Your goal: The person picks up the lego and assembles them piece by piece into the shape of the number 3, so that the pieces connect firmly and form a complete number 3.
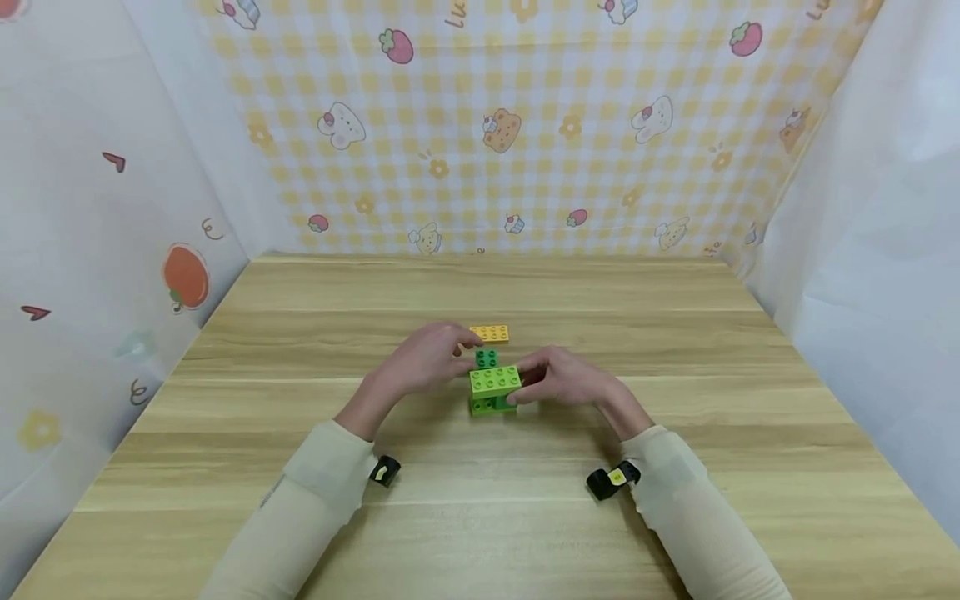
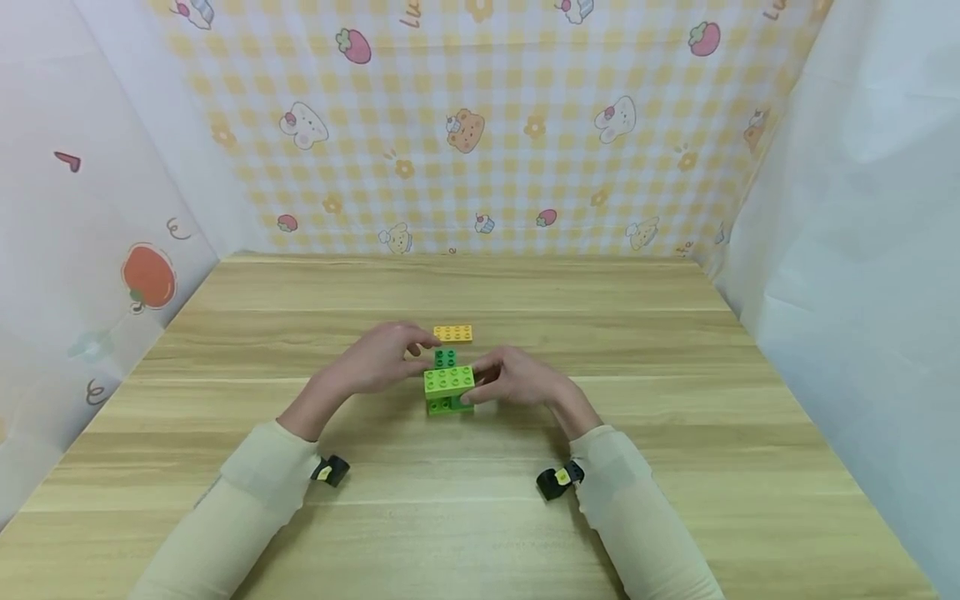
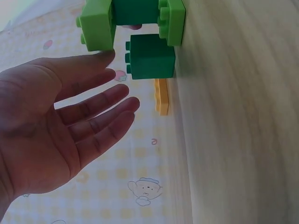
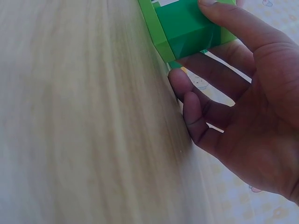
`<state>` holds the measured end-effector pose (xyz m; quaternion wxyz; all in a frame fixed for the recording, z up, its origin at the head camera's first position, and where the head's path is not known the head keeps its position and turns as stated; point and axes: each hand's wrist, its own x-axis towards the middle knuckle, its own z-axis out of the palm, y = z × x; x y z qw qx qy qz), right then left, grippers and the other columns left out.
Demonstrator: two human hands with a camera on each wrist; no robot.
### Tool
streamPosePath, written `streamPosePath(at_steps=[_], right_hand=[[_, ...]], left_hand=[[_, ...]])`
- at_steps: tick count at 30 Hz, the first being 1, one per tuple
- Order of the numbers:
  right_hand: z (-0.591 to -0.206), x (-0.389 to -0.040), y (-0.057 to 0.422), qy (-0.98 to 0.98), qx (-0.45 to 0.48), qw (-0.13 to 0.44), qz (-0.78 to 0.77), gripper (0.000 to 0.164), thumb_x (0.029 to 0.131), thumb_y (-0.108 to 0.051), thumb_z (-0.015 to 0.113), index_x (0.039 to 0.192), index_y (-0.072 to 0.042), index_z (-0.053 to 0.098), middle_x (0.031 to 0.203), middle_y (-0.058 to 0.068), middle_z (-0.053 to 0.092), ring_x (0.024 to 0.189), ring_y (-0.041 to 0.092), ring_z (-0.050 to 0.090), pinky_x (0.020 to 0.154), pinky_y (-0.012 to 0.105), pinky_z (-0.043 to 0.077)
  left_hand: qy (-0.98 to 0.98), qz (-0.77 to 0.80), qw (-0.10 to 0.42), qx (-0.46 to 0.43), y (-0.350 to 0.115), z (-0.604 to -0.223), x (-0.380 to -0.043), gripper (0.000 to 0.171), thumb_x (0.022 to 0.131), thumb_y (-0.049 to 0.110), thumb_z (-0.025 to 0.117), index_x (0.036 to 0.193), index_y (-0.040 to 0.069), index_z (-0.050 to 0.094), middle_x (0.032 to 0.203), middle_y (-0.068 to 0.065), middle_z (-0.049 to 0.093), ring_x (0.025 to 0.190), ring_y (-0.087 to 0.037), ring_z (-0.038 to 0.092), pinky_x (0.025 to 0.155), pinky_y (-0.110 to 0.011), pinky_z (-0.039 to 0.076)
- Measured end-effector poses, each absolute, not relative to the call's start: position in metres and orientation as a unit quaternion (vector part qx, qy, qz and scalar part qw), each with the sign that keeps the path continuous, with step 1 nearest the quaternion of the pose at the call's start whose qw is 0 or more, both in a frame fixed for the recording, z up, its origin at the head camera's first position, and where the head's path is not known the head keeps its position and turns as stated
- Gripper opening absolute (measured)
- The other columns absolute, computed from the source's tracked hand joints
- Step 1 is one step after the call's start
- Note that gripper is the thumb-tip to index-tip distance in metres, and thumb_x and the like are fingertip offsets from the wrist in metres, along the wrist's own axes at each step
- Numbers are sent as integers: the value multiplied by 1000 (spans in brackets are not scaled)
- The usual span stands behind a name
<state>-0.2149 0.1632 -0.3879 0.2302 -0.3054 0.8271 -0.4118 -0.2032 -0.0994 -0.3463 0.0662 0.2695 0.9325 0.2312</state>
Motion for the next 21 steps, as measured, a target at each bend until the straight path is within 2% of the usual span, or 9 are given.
streamPosePath(at_steps=[9,21], right_hand=[[-390,-215,164,829,-299,231,-414,30,94,-24,81,121,-9,79,107,2,80,93,15,69,83,28,52],[-391,-216,163,826,-306,232,-412,28,95,-23,80,120,-10,80,106,1,80,90,13,67,80,25,51]], left_hand=[[933,200,94,285,-98,-349,-222,45,99,24,75,139,4,68,131,-14,74,117,-28,71,99,-44,57],[929,196,112,294,-93,-354,-229,37,98,22,76,133,7,73,125,-10,76,112,-23,71,98,-41,57]])
